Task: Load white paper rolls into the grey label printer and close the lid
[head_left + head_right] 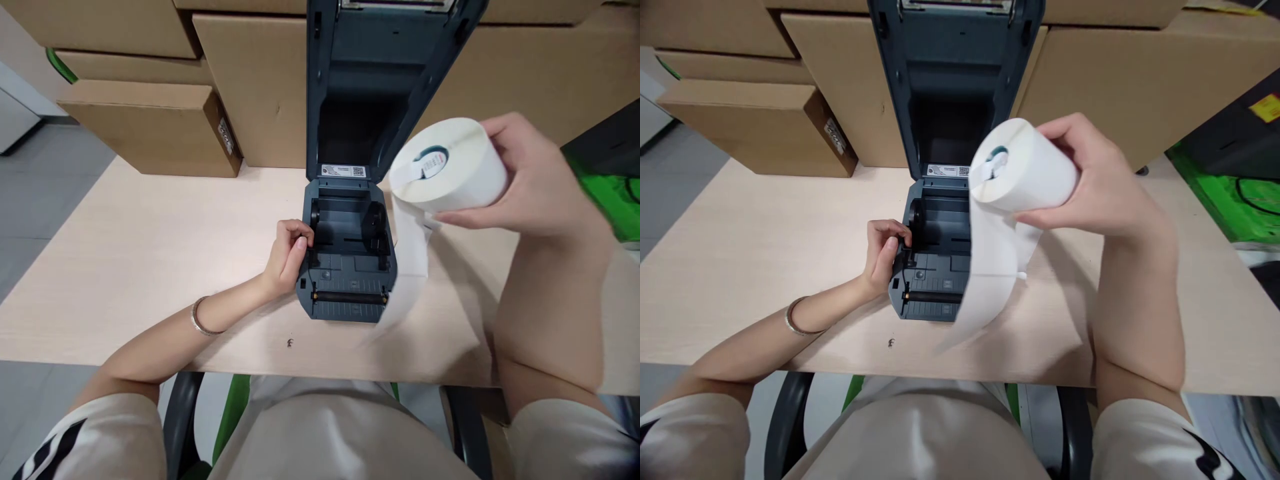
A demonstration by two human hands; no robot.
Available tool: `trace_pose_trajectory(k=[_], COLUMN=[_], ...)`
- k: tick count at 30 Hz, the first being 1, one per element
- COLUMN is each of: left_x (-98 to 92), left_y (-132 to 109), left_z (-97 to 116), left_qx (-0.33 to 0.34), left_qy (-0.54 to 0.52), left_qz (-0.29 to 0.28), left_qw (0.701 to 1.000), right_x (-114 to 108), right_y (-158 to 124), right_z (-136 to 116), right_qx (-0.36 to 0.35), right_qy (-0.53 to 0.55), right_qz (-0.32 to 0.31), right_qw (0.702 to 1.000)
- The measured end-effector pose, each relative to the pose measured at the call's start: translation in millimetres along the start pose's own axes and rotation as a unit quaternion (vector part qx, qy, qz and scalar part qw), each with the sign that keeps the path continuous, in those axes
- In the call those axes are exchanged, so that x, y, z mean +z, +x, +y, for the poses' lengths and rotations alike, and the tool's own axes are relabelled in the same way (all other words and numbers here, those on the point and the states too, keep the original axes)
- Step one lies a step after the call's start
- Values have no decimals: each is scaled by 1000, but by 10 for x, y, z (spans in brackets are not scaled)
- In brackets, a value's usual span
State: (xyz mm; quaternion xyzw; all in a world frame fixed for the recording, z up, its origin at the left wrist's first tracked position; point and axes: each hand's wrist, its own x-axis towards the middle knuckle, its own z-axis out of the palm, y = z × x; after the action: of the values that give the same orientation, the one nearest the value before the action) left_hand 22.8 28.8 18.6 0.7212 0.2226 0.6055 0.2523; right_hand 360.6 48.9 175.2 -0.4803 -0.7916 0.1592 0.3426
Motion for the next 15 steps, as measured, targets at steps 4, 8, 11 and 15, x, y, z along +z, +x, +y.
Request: trace_pose_trajectory(k=[4,8,11,15], left_x=[0,-2,-3,-3], left_y=[16,25,23,23], left_z=[5,8,5,-9], left_qx=[10,14,8,5], left_qy=[-7,-19,-23,-18], left_qz=[-5,-3,-3,11], left_qw=[1000,1000,1000,1000], right_x=[-167,127,437,471], right_y=[70,191,268,259], right_z=[410,661,738,884], right_qx=[116,162,159,141], right_qy=[-107,-153,-143,-113], right_qz=[-50,-118,-168,-246], right_qw=[986,968,962,952])
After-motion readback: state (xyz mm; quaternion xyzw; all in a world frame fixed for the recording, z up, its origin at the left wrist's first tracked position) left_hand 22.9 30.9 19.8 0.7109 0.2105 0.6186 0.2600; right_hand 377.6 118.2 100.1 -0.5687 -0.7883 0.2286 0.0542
